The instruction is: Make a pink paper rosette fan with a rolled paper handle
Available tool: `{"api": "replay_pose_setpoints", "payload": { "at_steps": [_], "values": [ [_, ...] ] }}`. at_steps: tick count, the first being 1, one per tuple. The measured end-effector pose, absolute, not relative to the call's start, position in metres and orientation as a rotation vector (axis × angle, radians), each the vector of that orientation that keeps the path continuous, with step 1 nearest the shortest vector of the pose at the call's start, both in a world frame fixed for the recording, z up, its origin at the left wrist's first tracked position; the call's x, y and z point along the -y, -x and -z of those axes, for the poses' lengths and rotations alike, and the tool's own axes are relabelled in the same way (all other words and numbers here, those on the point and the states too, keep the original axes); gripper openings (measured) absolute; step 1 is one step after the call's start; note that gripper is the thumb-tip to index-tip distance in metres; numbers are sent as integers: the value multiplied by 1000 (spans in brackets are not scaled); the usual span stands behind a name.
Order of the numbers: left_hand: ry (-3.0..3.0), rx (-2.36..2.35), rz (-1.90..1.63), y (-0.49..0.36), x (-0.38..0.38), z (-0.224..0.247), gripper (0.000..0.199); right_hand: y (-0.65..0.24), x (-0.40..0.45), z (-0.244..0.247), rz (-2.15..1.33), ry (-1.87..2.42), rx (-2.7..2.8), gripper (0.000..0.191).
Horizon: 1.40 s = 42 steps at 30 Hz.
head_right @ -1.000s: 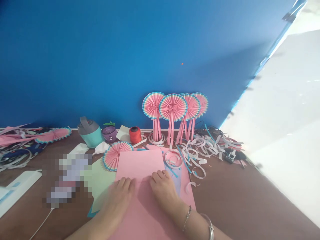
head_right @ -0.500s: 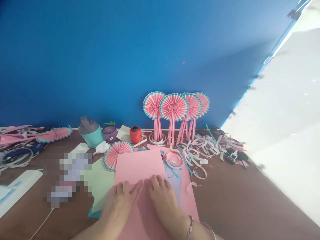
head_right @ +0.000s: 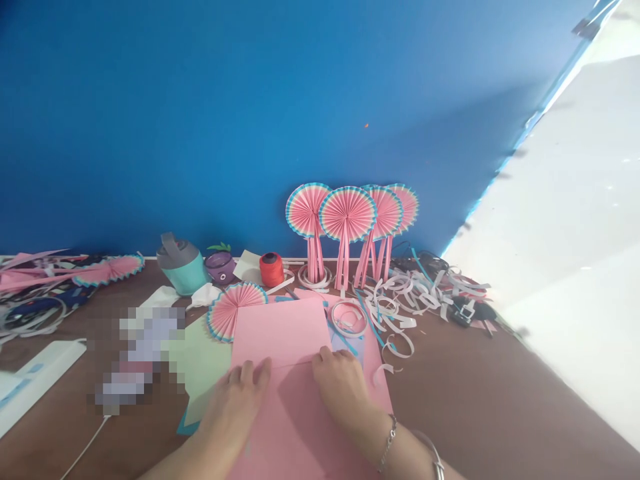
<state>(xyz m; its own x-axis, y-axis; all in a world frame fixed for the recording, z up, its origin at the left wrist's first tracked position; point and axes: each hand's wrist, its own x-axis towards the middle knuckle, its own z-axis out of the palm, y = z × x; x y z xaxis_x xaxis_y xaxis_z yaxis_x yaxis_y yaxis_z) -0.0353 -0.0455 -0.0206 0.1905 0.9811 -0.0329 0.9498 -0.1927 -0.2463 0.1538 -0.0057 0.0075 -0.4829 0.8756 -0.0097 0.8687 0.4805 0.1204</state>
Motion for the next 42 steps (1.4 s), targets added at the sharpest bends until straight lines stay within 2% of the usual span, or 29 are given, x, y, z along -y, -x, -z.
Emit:
{"api": "replay_pose_setpoints", "payload": {
  "at_steps": [6, 15, 35, 42],
  "values": [
    [2473, 1926, -212, 40, 37, 3, 44, -156, 7, -7, -112, -1574, -2598, 27],
    [2600, 1785, -198, 39, 34, -13, 34, -155, -5, 16, -391, -1268, -3069, 21],
    [2399, 1766, -197, 30, 43, 10, 36, -156, -6, 16, -244, -1274, -2985, 23],
    [2482, 1958, -392, 29, 38, -2, 36, -158, -10, 22, -242, -1249, -3039, 22]
  ]
}}
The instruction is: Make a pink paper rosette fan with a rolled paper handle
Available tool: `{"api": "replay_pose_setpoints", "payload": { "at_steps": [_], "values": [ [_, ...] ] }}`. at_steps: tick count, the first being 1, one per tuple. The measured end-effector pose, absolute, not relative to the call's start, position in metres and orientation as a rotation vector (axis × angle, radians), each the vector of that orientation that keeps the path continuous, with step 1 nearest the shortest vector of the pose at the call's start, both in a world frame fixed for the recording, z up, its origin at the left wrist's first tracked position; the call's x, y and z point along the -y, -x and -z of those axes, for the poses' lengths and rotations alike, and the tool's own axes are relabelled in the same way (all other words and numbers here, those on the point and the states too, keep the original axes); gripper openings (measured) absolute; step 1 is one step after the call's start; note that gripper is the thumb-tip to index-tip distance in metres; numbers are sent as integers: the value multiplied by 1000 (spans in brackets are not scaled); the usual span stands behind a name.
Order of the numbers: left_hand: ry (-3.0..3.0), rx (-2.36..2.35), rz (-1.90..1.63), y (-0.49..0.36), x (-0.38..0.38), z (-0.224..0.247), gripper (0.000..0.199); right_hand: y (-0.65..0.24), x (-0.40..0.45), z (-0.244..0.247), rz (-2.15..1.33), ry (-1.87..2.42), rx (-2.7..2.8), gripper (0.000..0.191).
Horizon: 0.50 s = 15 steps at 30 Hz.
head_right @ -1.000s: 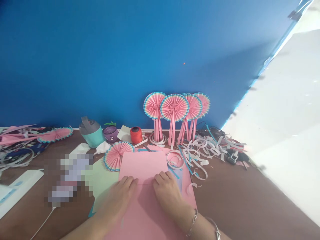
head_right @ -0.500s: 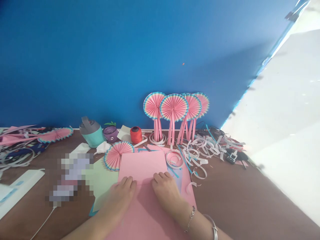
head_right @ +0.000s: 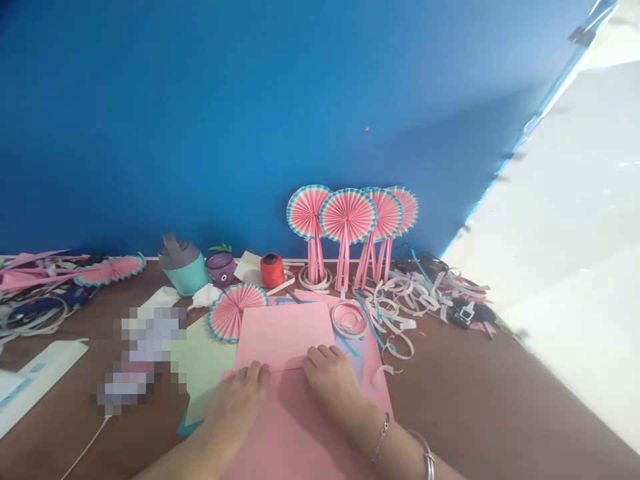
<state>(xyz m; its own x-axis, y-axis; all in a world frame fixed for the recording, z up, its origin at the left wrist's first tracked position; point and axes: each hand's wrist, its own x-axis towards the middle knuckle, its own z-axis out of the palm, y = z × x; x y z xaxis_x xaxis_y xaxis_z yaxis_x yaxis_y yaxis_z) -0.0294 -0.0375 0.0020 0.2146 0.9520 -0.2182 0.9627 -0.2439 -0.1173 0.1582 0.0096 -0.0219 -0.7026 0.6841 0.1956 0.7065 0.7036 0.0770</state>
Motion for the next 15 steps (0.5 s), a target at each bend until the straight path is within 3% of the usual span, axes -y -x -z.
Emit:
{"api": "replay_pose_setpoints", "payload": {
  "at_steps": [7, 15],
  "values": [
    [-2355, -1847, 349, 36, 35, -21, 35, -161, -16, 15, -10, 1215, 2728, 23],
    [-2187, -1818, -19, 53, 25, -24, 34, -163, -22, 12, -368, 1190, 2486, 19]
  ]
}}
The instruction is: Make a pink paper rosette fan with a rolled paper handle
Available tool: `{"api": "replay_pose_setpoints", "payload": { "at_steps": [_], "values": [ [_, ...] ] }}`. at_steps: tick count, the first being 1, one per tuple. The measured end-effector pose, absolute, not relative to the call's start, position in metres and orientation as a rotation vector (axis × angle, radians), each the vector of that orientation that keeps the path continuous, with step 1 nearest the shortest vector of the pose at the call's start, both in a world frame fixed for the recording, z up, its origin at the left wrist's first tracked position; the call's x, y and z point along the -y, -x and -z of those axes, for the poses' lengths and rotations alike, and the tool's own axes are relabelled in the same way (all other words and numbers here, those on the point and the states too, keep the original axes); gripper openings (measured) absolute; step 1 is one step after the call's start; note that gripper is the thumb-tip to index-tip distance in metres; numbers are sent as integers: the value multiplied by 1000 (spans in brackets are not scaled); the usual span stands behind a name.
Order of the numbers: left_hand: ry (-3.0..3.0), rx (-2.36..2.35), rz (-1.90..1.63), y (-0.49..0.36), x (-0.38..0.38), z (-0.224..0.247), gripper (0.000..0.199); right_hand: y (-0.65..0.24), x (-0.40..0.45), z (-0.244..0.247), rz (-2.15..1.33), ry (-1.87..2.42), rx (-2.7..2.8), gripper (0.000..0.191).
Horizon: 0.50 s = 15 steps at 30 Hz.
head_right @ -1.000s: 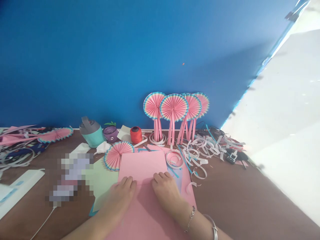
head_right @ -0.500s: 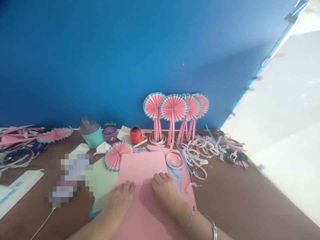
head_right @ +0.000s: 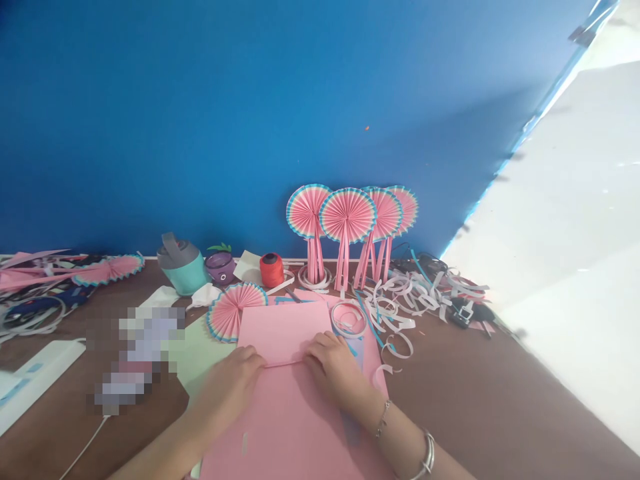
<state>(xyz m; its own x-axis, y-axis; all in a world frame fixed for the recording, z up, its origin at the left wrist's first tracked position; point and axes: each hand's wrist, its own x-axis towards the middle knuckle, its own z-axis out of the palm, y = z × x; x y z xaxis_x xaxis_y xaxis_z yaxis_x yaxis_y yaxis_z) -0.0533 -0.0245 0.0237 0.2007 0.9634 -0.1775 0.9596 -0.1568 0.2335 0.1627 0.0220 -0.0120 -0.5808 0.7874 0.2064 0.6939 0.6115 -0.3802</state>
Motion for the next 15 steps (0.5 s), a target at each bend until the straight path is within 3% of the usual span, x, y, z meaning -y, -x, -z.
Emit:
{"api": "replay_pose_setpoints", "payload": {
  "at_steps": [8, 15],
  "values": [
    [-1961, -1790, -397, 68, 11, -11, 22, -160, -29, 17, -591, 1328, 2217, 18],
    [-2005, -1814, -376, 68, 8, -7, 24, -159, -29, 13, -383, 1363, 2307, 18]
  ]
}}
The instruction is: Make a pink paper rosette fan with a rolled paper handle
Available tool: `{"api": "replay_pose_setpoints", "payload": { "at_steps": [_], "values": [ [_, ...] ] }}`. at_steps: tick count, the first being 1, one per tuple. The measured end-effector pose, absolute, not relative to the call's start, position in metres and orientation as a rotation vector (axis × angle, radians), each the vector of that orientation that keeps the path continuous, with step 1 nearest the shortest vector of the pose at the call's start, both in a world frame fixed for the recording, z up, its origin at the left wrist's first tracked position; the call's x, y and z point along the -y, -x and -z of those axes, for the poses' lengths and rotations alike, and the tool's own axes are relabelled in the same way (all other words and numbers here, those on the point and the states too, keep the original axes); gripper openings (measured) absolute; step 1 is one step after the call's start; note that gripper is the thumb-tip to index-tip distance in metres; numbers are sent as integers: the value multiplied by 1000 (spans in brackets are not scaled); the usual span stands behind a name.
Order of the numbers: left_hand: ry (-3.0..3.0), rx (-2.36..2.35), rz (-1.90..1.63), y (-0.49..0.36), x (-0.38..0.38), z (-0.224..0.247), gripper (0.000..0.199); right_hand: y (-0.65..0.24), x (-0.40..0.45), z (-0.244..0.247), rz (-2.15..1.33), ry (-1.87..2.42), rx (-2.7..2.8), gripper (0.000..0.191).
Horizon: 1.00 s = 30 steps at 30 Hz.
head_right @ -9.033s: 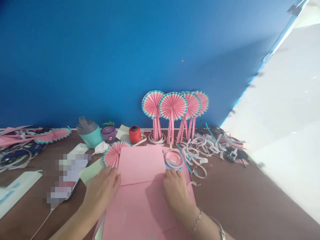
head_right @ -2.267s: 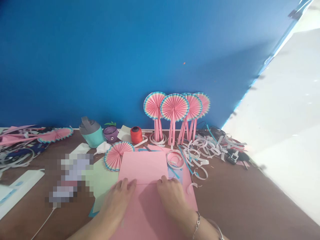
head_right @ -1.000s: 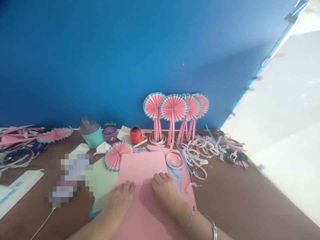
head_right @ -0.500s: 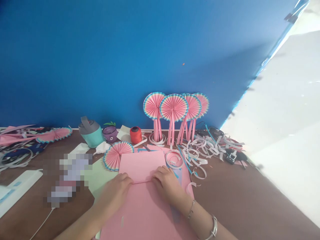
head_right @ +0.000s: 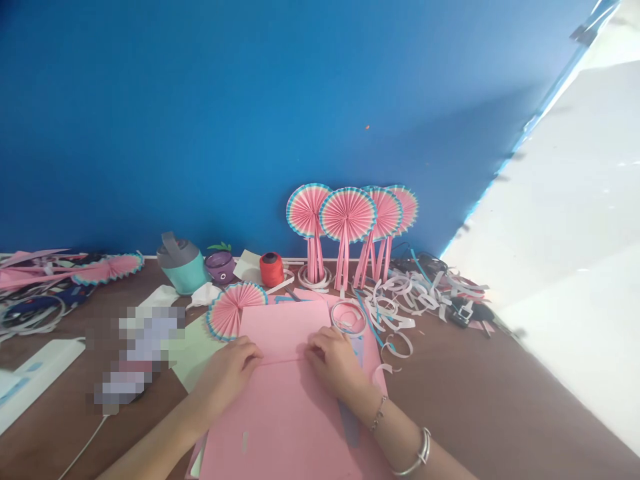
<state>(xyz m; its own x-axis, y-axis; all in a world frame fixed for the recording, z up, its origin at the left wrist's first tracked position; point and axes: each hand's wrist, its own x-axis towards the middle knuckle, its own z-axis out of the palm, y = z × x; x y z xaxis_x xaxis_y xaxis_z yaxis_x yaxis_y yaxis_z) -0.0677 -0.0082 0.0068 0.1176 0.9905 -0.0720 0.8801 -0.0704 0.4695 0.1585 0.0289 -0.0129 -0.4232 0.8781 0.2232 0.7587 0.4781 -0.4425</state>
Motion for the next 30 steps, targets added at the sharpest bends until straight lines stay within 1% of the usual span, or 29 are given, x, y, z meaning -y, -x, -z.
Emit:
{"api": "replay_pose_setpoints", "payload": {
  "at_steps": [3, 7, 11, 14, 18, 20, 24, 27, 30],
  "values": [
    [-2086, -1843, -342, 65, 10, -8, 22, -158, -26, 10, -309, 1390, 2351, 15],
    [-2204, -1875, -221, 59, 14, -12, 25, -158, -22, 11, -44, 1372, 2419, 13],
    [-2329, -1889, -87, 50, 22, -21, 27, -156, -18, 19, 175, 1282, 2492, 20],
    [-2482, -1787, -21, 43, 30, -24, 28, -151, -15, 26, 203, 1186, 2594, 18],
    [-2695, -1711, 134, 36, 36, -8, 47, -145, -8, 29, 254, 1144, 2668, 14],
    [-2769, -1790, 136, 33, 38, 5, 51, -143, -3, 27, 318, 1164, 2674, 18],
    [-2747, -1951, 126, 29, 42, 21, 53, -140, 4, 25, 402, 1201, 2676, 25],
    [-2679, -2031, 119, 27, 46, 21, 57, -140, 7, 26, 351, 1226, 2661, 25],
    [-2627, -2076, 191, 26, 48, 16, 54, -142, 10, 29, 317, 1315, 2629, 31]
  ]
}}
